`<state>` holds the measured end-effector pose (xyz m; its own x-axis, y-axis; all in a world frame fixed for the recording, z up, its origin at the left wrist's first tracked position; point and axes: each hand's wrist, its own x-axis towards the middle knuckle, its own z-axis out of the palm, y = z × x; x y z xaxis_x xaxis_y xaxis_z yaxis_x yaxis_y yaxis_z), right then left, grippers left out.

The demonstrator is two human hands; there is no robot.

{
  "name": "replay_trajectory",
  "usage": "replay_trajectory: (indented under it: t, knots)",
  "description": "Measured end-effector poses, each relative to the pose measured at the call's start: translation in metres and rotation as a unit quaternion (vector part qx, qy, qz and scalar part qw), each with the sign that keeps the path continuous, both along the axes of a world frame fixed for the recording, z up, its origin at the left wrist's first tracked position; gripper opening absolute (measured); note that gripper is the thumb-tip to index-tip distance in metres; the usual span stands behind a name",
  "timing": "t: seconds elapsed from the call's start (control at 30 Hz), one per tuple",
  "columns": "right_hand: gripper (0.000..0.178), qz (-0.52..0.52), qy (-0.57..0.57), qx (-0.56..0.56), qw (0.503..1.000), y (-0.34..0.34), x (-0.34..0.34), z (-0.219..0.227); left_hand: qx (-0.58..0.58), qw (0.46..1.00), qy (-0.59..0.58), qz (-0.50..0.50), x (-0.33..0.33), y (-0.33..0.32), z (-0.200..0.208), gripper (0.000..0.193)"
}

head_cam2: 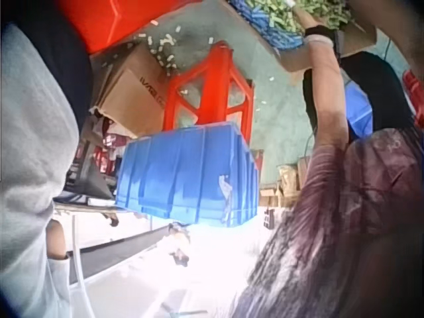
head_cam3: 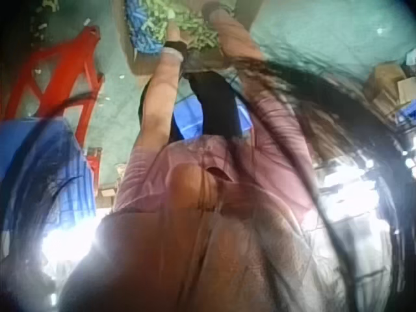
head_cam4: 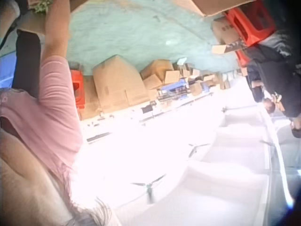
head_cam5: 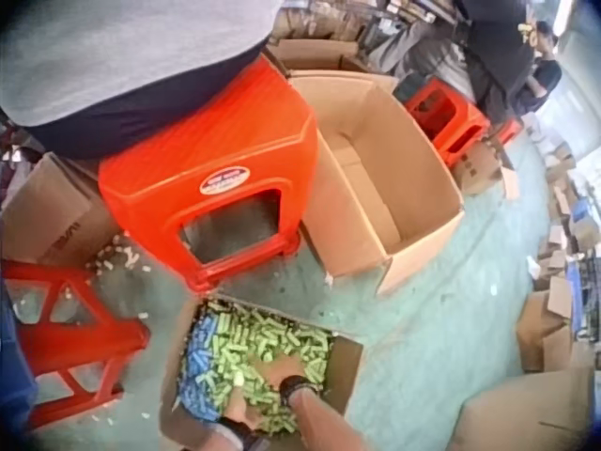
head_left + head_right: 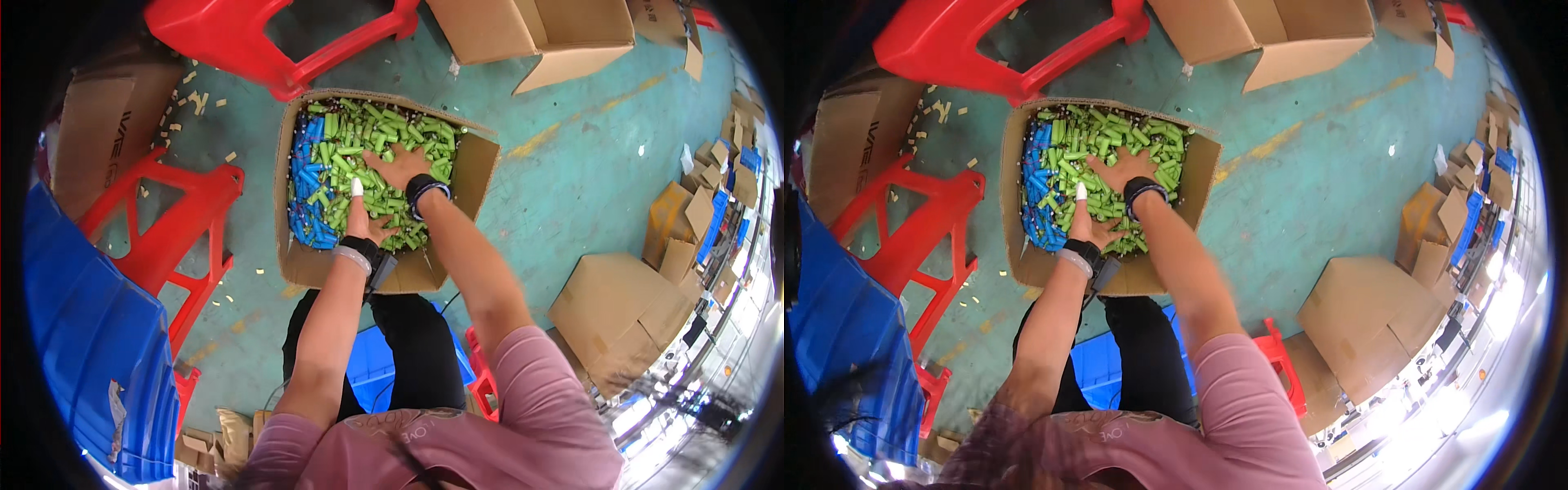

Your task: Manually assemble and sort electronic product components on an assembly line.

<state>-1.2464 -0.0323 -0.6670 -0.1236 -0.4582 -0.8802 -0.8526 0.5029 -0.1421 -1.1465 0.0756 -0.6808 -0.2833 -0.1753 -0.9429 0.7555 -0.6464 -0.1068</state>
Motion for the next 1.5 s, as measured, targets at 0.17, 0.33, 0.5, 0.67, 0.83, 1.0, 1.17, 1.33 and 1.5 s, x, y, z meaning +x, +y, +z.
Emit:
replay_trajectory:
  t: [0.17, 0.33, 0.5, 0.67, 0.83, 1.0, 1.17, 1.33, 1.5]
  knots:
    - [0.078, 0.044, 0.002, -0.071, 0.996, 0.043, 0.005, 0.009, 0.021, 1.0, -0.007, 0.001, -0.001, 0.005, -0.005, 0.117]
    - [0.062, 0.005, 0.049, -0.141, 0.989, 0.044, 0.017, 0.015, 0.025, 0.999, -0.045, -0.001, -0.01, 0.0, -0.013, 0.114]
    - [0.052, -0.013, 0.042, -0.171, 0.984, 0.088, 0.018, 0.052, -0.005, 0.997, 0.004, 0.081, -0.011, 0.027, 0.014, 0.067]
    - [0.042, -0.048, 0.019, -0.258, 0.965, 0.117, 0.019, 0.112, -0.022, 0.992, -0.059, 0.109, -0.013, 0.038, 0.099, 0.036]
    - [0.029, -0.06, -0.027, -0.387, 0.92, 0.125, 0.015, 0.212, -0.109, 0.976, -0.113, 0.15, -0.019, 0.038, 0.213, 0.025]
    - [0.026, -0.07, -0.039, -0.431, 0.899, 0.119, 0.015, 0.297, -0.152, 0.968, -0.124, 0.157, -0.022, 0.03, 0.307, 0.03]
    - [0.02, -0.05, -0.087, -0.499, 0.861, 0.112, 0.029, 0.372, -0.206, 0.945, -0.125, 0.221, -0.015, 0.031, 0.367, 0.026]
    - [0.018, -0.054, -0.128, -0.511, 0.848, 0.12, 0.034, 0.433, -0.207, 0.948, -0.105, 0.219, 0.0, 0.033, 0.448, 0.03]
    - [0.022, 0.005, -0.158, -0.542, 0.825, 0.129, 0.061, 0.49, -0.239, 0.923, -0.119, 0.278, 0.017, 0.053, 0.496, 0.031]
